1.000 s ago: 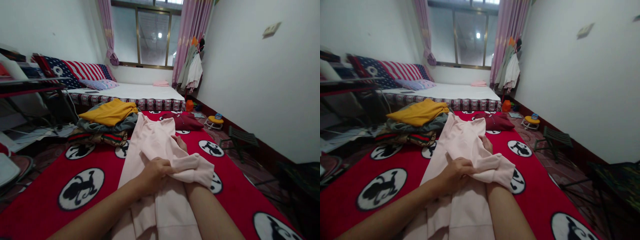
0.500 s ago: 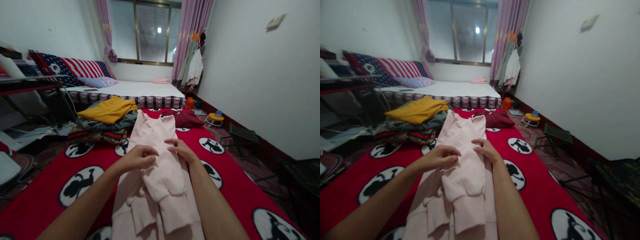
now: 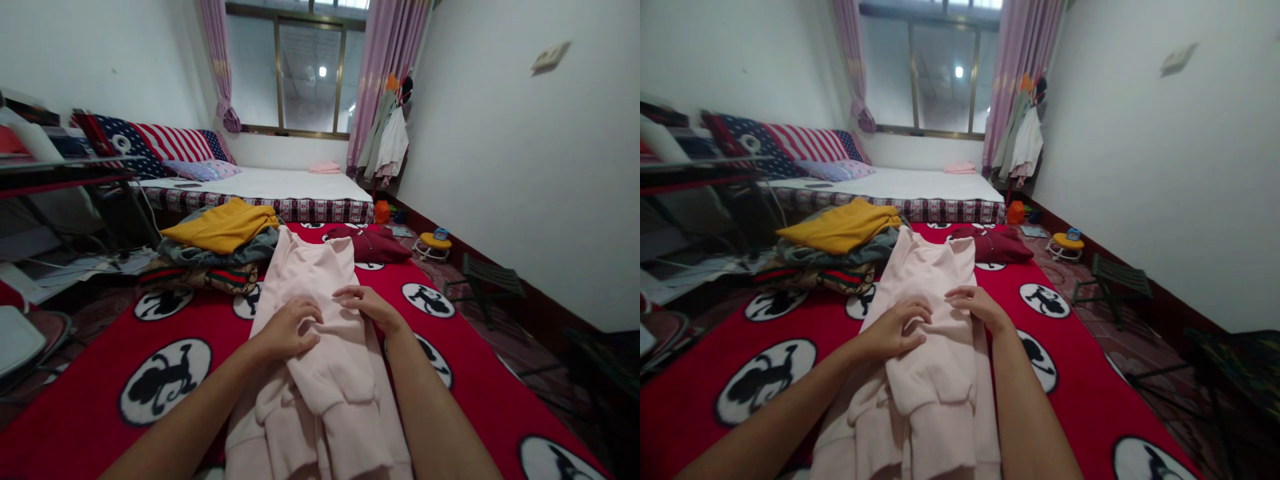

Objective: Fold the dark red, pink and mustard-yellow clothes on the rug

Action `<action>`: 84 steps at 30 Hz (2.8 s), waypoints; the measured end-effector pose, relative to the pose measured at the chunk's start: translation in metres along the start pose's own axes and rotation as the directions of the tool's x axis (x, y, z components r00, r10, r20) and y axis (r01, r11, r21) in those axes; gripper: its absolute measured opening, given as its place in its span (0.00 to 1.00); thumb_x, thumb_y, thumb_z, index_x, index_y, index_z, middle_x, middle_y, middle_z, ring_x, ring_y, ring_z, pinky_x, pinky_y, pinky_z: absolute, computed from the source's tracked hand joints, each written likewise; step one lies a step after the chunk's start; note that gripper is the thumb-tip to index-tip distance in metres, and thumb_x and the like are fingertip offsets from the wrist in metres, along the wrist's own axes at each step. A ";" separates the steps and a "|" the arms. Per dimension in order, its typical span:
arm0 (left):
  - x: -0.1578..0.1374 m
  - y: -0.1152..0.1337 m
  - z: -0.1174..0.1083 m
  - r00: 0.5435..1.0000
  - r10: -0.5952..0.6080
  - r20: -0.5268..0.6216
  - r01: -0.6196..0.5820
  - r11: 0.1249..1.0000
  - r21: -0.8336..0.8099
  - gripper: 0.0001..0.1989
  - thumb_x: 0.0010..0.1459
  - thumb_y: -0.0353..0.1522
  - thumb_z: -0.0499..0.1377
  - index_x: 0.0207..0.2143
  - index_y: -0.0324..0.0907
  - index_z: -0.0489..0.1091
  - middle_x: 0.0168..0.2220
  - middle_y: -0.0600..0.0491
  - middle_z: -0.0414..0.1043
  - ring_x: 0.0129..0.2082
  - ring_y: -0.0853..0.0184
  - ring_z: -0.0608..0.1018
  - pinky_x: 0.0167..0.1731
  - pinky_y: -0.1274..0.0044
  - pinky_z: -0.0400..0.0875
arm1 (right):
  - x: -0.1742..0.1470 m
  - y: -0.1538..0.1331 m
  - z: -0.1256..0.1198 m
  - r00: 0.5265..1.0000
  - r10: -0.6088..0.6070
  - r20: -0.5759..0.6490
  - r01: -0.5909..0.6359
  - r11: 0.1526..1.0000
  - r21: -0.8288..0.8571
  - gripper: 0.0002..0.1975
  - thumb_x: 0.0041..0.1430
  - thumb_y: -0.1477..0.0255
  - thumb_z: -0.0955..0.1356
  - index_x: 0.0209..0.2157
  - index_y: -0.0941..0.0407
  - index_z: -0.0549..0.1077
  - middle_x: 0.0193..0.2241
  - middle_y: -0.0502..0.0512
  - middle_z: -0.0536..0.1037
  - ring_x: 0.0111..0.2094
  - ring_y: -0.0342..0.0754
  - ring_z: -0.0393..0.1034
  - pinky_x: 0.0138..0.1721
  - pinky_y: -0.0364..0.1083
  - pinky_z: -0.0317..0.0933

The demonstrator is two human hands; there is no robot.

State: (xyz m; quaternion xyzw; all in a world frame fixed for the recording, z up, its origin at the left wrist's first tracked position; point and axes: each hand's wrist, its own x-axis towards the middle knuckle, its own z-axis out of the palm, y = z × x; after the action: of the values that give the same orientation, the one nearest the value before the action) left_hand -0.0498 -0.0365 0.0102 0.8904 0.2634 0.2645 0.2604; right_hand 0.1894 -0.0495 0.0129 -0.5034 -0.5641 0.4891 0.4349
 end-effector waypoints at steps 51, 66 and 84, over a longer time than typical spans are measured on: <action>0.008 0.000 -0.039 0.844 -0.531 -0.075 0.083 0.267 -0.960 0.11 0.54 0.28 0.62 0.41 0.38 0.75 0.38 0.48 0.79 0.44 0.60 0.79 0.48 0.72 0.72 | 0.021 0.017 0.035 0.889 0.063 -0.453 0.089 0.948 0.307 0.19 0.49 0.63 0.71 0.42 0.55 0.69 0.36 0.53 0.78 0.31 0.44 0.74 0.30 0.42 0.68; 0.013 0.039 -0.080 0.570 -0.550 -0.610 -0.630 0.184 -0.754 0.18 0.69 0.37 0.46 0.54 0.47 0.69 0.52 0.55 0.74 0.60 0.66 0.68 0.61 0.70 0.64 | 0.027 0.032 0.051 0.910 -0.069 -0.409 0.065 0.998 -0.025 0.08 0.46 0.74 0.66 0.32 0.58 0.71 0.27 0.49 0.74 0.26 0.42 0.73 0.26 0.40 0.66; 0.010 0.048 -0.083 0.573 -0.421 -0.703 -0.514 0.484 -0.708 0.15 0.65 0.44 0.52 0.48 0.50 0.72 0.52 0.57 0.73 0.63 0.66 0.64 0.61 0.73 0.63 | 0.050 -0.004 0.061 0.978 -0.211 -0.001 0.086 0.403 -0.911 0.12 0.58 0.69 0.65 0.44 0.51 0.73 0.36 0.55 0.79 0.35 0.51 0.72 0.32 0.43 0.58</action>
State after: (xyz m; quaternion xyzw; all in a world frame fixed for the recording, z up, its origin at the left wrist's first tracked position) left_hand -0.0779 -0.0383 0.1026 0.4025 0.1491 0.7448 0.5109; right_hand 0.1229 -0.0072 0.0082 -0.6332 -0.7546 0.0369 0.1681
